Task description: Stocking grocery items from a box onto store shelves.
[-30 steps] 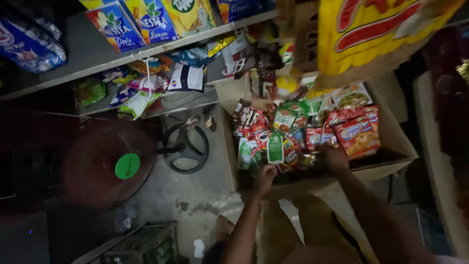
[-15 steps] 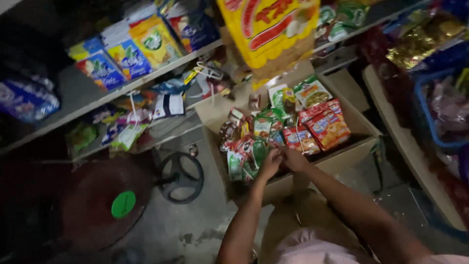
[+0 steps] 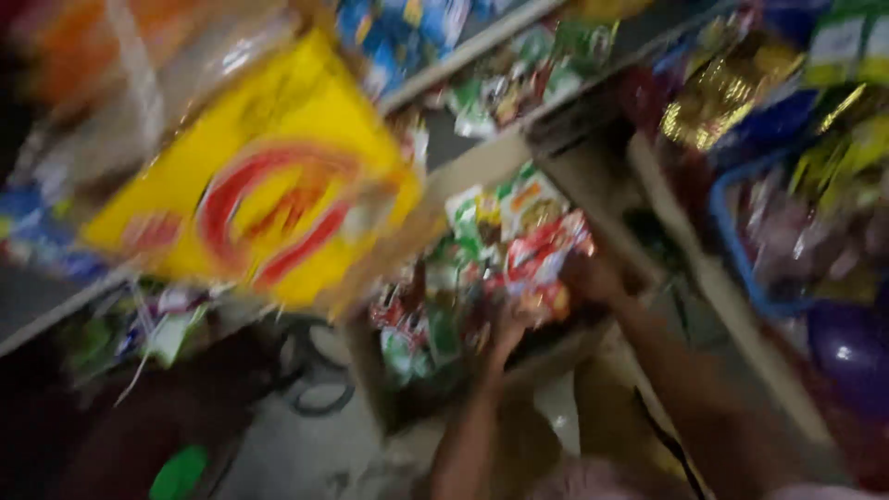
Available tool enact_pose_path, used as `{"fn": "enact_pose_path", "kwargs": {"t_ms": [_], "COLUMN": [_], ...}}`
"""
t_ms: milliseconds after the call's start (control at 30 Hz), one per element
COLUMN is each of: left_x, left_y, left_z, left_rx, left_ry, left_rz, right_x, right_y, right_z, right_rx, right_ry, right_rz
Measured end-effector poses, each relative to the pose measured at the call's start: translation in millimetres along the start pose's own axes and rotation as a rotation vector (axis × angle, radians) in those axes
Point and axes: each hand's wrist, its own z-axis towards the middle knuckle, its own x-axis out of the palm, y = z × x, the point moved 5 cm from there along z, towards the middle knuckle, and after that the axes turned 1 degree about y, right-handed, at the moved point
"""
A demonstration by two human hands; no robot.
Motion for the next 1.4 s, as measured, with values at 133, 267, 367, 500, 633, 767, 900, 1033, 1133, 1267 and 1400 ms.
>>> {"fn": "enact_pose_path", "kwargs": {"t_ms": [133,267,367,500,633,767,900,1033,1133,1267,1400], "left_x": [45.5,61.6,71.9,60.6,39.2,22.0,0.1,-32.1,-55.4,-81.1,-92.7], "left_y": [9.9,59.2,83.0,58.5,-29.0,-112.7,-212.9,-348.1,-440.1,-543.3,-585.7], "left_z": [43.9,45.3,46.5,52.1,53.7,64.8,72.1,62.3,42.9,21.1,18.4], "left_rx": [-0.045,-0.1,-0.17,-0.401,-0.194,-0.041,0.171,0.368,0.437,0.696,0.901], "left_ry": [-0.211,-0.443,-0.466,-0.308,-0.417,-0.468,-0.459,-0.528,-0.638,-0.789,-0.852], "left_rz": [0.158,0.337,0.452,0.221,0.112,-0.028,-0.222,-0.158,-0.043,0.14,0.234], "right_x": [-18.8,42.9,80.9,35.2,-11.4,-73.0,-158.5,-232.4,-288.7,-344.4,-369.2], "right_y": [-35.5,-119.8,-155.3,-93.7,-50.5,28.3,138.7,234.4,308.5,383.9,421.6], "right_z": [17.0,-23.5,-30.4,-14.9,5.0,38.2,61.1,89.3,104.1,135.6,153.7], "right_rx": [0.062,0.108,0.278,0.55,0.607,0.499,0.183,0.013,-0.157,-0.35,-0.506], "right_ry": [0.002,0.017,0.189,0.307,0.386,0.17,-0.193,-0.292,-0.319,-0.425,-0.493], "right_rz": [0.213,0.454,0.475,1.171,1.072,1.03,0.931,1.018,0.834,0.738,0.675]}}
